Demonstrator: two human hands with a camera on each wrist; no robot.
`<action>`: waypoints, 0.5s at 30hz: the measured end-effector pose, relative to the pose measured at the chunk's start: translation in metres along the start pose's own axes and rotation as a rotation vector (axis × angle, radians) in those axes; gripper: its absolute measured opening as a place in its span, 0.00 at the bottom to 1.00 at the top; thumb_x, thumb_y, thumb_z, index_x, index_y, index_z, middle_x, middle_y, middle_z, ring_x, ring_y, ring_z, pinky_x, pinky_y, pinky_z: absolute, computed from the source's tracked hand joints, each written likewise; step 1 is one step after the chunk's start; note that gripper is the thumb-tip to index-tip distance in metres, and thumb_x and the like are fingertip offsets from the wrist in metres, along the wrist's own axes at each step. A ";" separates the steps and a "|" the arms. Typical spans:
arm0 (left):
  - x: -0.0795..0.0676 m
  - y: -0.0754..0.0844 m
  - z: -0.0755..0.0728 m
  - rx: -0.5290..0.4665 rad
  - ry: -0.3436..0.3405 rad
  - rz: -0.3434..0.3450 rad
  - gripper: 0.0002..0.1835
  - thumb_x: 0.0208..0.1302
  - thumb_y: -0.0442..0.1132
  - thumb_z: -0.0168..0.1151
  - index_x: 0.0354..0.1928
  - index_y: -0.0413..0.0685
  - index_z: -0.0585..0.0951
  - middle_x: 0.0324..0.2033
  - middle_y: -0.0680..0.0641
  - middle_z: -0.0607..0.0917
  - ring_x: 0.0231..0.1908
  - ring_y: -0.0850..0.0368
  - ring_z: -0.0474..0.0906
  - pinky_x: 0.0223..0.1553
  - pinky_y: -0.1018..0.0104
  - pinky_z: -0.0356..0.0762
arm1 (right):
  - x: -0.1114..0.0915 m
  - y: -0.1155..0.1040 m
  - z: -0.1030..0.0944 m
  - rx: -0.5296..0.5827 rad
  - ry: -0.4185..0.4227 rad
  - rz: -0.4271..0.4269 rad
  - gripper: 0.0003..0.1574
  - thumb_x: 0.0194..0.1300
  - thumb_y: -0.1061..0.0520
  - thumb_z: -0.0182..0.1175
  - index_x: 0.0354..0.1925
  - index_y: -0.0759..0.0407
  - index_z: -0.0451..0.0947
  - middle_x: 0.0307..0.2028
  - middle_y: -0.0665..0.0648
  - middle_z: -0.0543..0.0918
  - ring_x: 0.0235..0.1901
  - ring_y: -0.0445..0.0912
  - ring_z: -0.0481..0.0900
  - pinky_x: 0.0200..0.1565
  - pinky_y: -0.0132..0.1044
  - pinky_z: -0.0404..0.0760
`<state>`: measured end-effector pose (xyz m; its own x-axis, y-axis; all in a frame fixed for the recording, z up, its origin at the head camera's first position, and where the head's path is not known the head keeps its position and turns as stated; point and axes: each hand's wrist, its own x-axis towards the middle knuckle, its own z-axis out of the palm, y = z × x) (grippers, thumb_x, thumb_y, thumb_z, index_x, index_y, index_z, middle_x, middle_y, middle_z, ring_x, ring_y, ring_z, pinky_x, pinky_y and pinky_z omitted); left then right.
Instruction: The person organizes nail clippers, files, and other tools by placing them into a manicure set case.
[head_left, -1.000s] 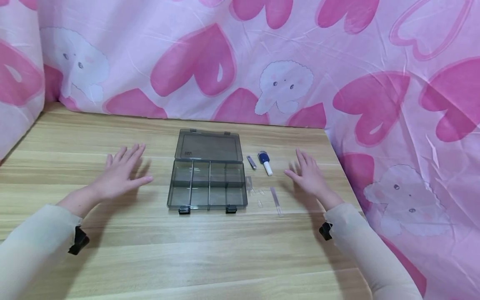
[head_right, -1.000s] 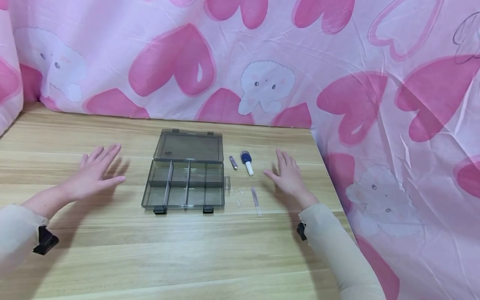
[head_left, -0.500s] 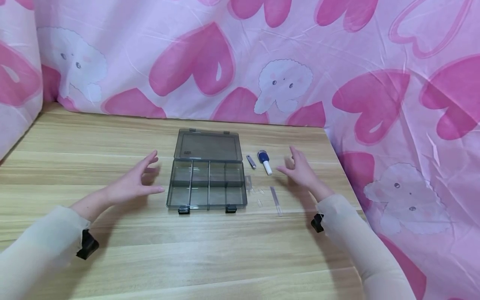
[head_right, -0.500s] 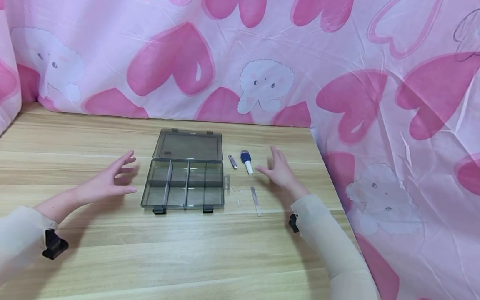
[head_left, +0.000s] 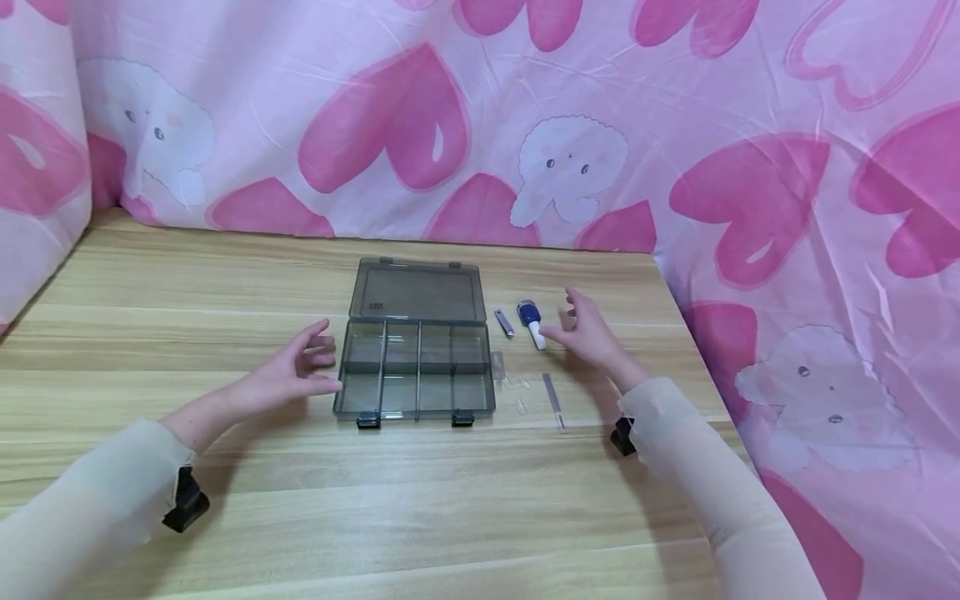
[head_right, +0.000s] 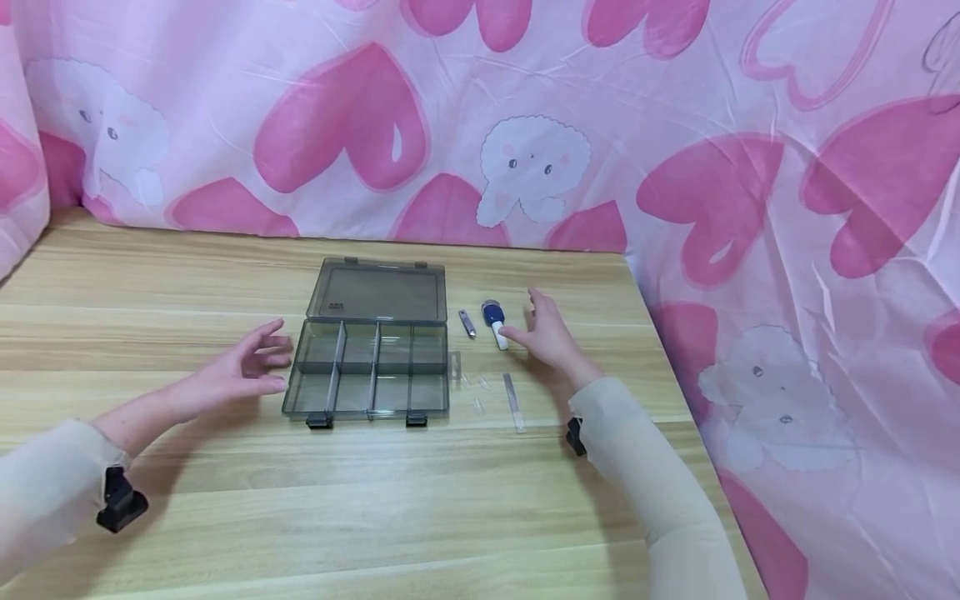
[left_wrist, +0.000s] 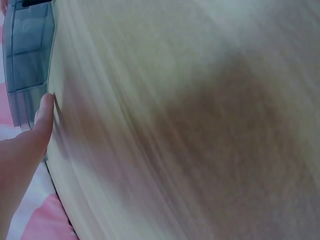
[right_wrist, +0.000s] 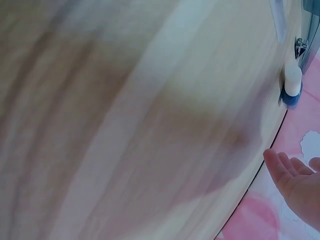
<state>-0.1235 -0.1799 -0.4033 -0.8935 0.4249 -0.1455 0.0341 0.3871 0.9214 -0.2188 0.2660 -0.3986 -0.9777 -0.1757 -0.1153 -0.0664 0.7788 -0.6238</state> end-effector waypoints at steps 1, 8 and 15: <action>0.000 -0.001 0.001 0.003 0.001 -0.006 0.53 0.56 0.36 0.65 0.71 0.34 0.37 0.65 0.25 0.55 0.62 0.27 0.60 0.61 0.41 0.64 | 0.001 -0.001 0.001 0.007 -0.003 0.003 0.61 0.57 0.45 0.65 0.72 0.65 0.40 0.68 0.70 0.56 0.64 0.62 0.61 0.64 0.56 0.65; 0.002 -0.006 0.004 -0.019 -0.033 -0.041 0.52 0.57 0.38 0.65 0.71 0.33 0.39 0.65 0.24 0.57 0.61 0.28 0.61 0.62 0.38 0.61 | 0.010 -0.007 0.006 0.019 -0.039 0.024 0.57 0.59 0.46 0.63 0.72 0.64 0.41 0.67 0.68 0.58 0.62 0.61 0.64 0.63 0.54 0.68; 0.004 -0.009 0.005 -0.046 -0.049 -0.026 0.51 0.55 0.35 0.65 0.71 0.31 0.41 0.64 0.24 0.58 0.60 0.28 0.63 0.62 0.40 0.62 | 0.015 -0.013 0.012 0.055 -0.058 0.049 0.56 0.59 0.47 0.63 0.72 0.64 0.43 0.64 0.69 0.62 0.59 0.60 0.67 0.61 0.52 0.71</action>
<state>-0.1252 -0.1776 -0.4138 -0.8706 0.4553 -0.1864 -0.0106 0.3614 0.9323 -0.2298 0.2463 -0.4017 -0.9661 -0.1740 -0.1907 -0.0058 0.7532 -0.6578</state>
